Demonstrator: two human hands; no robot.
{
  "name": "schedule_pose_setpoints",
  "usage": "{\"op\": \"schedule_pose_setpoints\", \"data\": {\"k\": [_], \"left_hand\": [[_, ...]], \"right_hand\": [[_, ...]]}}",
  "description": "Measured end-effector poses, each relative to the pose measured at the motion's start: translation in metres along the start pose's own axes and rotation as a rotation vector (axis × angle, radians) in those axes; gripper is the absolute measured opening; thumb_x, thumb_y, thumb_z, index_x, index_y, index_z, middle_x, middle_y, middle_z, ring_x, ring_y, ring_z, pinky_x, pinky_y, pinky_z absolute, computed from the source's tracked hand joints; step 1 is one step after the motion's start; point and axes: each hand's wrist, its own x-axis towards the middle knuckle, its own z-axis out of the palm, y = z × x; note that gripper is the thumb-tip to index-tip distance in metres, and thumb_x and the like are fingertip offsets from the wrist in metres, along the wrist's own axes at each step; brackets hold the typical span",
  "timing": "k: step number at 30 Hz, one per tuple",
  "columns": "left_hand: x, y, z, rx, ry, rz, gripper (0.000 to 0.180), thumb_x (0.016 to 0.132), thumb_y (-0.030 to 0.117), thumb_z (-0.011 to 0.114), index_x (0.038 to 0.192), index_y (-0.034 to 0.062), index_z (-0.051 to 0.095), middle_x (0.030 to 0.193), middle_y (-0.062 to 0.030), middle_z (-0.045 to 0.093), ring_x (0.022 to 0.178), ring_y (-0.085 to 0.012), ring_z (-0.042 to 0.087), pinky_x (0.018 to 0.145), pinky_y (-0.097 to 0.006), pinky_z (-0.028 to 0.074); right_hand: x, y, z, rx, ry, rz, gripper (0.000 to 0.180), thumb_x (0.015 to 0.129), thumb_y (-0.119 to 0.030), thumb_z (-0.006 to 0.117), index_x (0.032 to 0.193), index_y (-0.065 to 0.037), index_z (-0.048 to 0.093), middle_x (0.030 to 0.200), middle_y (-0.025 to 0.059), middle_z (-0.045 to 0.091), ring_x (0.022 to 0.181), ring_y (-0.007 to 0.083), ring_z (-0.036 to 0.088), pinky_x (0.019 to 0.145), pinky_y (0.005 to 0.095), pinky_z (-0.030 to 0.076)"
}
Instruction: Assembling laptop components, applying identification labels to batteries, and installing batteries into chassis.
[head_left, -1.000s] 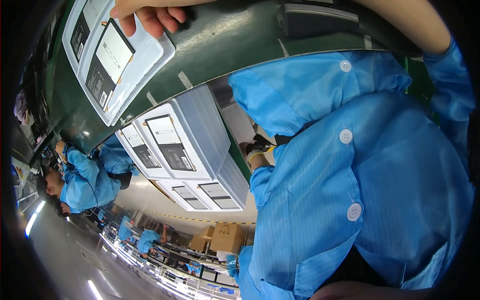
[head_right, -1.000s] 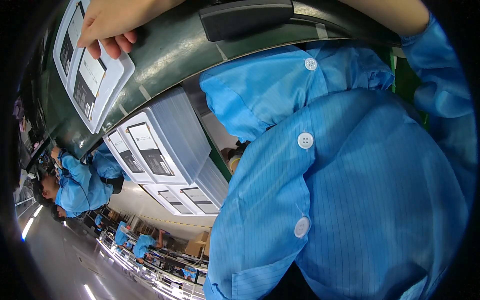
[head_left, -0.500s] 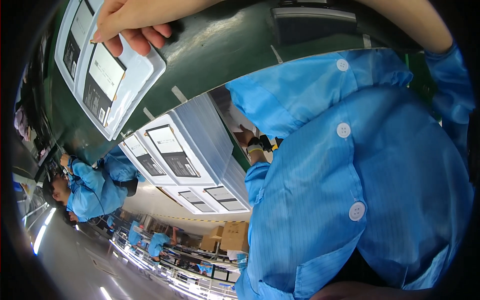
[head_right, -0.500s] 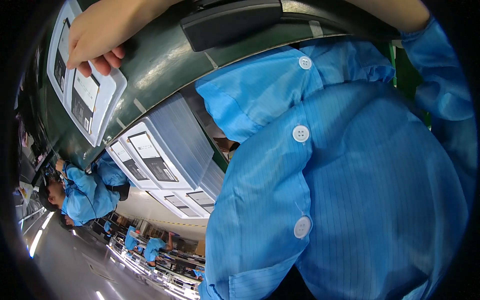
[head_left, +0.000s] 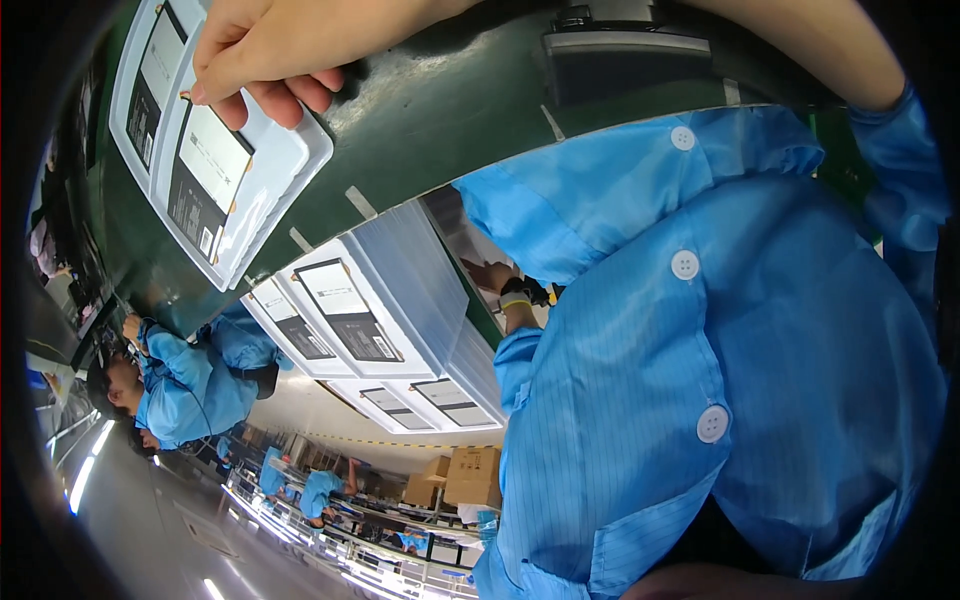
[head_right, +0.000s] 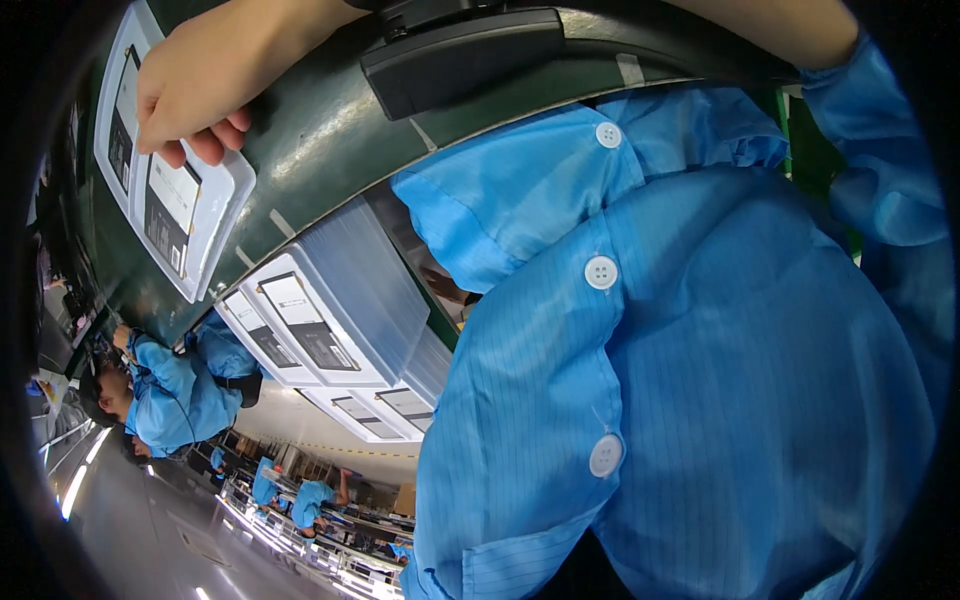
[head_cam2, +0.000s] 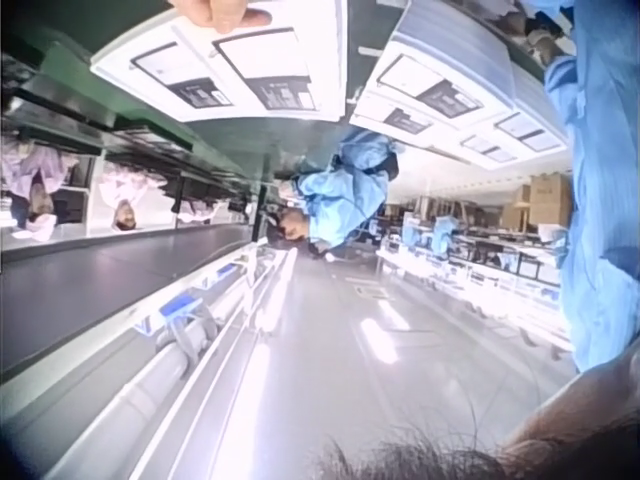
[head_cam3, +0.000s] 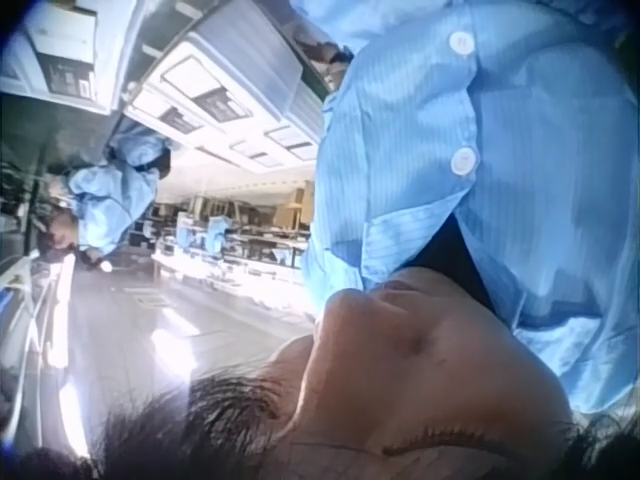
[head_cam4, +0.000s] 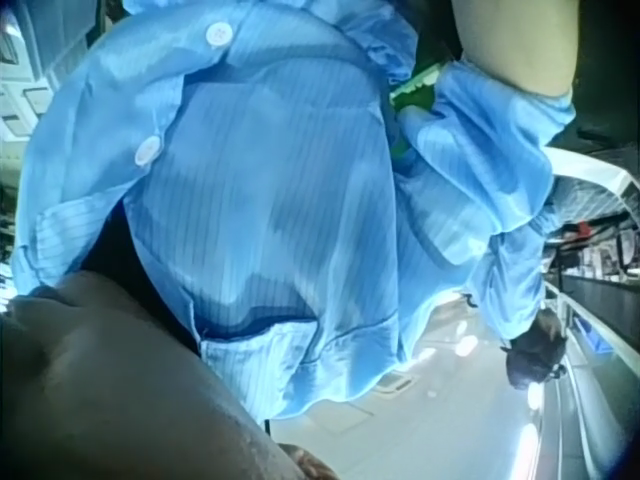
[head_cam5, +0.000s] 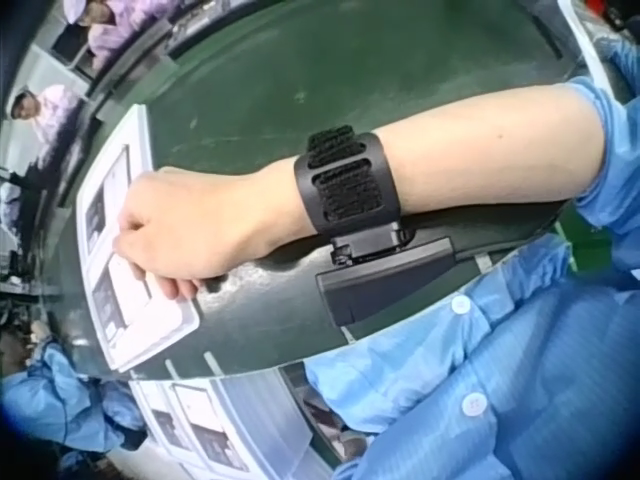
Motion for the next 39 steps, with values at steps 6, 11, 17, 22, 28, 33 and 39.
{"op": "schedule_pose_setpoints", "data": {"k": [6, 11, 17, 22, 28, 33, 39], "left_hand": [[0.016, 0.000, 0.007, 0.079, 0.025, 0.091, 0.064, 0.102, 0.028, 0.060, 0.150, -0.0084, 0.041, 0.149, -0.0208, 0.052, 0.132, -0.0301, 0.053, 0.111, -0.040, 0.042], [0.079, 0.028, -0.032, 0.160, 0.192, 0.223, 0.063, 0.102, 0.027, 0.061, 0.150, -0.0084, 0.041, 0.149, -0.0208, 0.052, 0.132, -0.0302, 0.053, 0.111, -0.040, 0.042], [0.036, 0.172, -0.068, -0.088, -0.264, 0.306, 0.055, 0.101, 0.010, 0.059, 0.153, 0.0001, 0.042, 0.145, -0.0212, 0.057, 0.137, -0.0279, 0.053, 0.111, -0.038, 0.044], [-0.031, 0.317, -0.185, 0.109, -0.345, 0.536, 0.042, 0.100, 0.007, 0.057, 0.141, -0.0016, 0.058, 0.136, -0.0197, 0.064, 0.129, -0.0283, 0.059, 0.113, -0.042, 0.042], [-0.027, 0.402, -0.296, 0.325, 0.255, 0.747, 0.035, 0.101, 0.005, 0.056, 0.135, -0.0011, 0.062, 0.131, -0.0155, 0.069, 0.122, -0.0228, 0.063, 0.108, -0.036, 0.044], [0.036, 0.467, -0.317, 0.512, 0.155, 0.740, 0.033, 0.104, 0.012, 0.059, 0.135, 0.0006, 0.061, 0.128, -0.0105, 0.070, 0.114, -0.0171, 0.065, 0.097, -0.030, 0.050], [0.093, 0.579, -0.254, 0.725, -0.008, 1.075, 0.035, 0.095, 0.011, 0.070, 0.128, 0.0007, 0.066, 0.119, -0.0136, 0.073, 0.108, -0.0209, 0.069, 0.090, -0.032, 0.053]], "right_hand": [[-0.010, 0.001, -0.024, 0.000, -0.103, -0.026, 0.031, 0.099, -0.012, 0.048, 0.089, 0.008, 0.069, 0.074, 0.0159, 0.071, 0.059, 0.0195, 0.067, 0.055, 0.0320, 0.054], [0.012, 0.026, 0.005, -0.040, -0.037, -0.142, 0.035, 0.102, -0.030, 0.052, 0.093, -0.002, 0.071, 0.067, 0.0068, 0.067, 0.057, 0.0142, 0.062, 0.055, 0.0308, 0.049], [0.005, 0.030, -0.001, -0.036, 0.007, -0.116, 0.031, 0.098, -0.023, 0.053, 0.089, 0.002, 0.069, 0.066, 0.0094, 0.067, 0.055, 0.0161, 0.062, 0.054, 0.0328, 0.049], [0.005, 0.022, -0.001, -0.155, -0.002, -0.179, 0.023, 0.094, -0.020, 0.060, 0.090, 0.001, 0.068, 0.065, 0.0123, 0.065, 0.057, 0.0226, 0.062, 0.057, 0.0352, 0.050], [-0.002, 0.028, 0.007, -0.688, -0.090, -0.508, 0.020, 0.088, -0.019, 0.072, 0.092, 0.000, 0.065, 0.085, 0.0172, 0.069, 0.081, 0.0373, 0.070, 0.066, 0.0433, 0.053], [-0.014, 0.015, 0.004, -0.923, -0.091, -0.525, 0.020, 0.086, -0.018, 0.073, 0.090, -0.003, 0.060, 0.082, 0.0106, 0.064, 0.079, 0.0317, 0.068, 0.065, 0.0433, 0.053], [-0.087, -0.015, -0.043, -1.074, -0.138, -0.306, 0.016, 0.086, -0.017, 0.070, 0.083, -0.004, 0.062, 0.079, 0.0106, 0.066, 0.076, 0.0305, 0.069, 0.064, 0.0435, 0.052]]}}
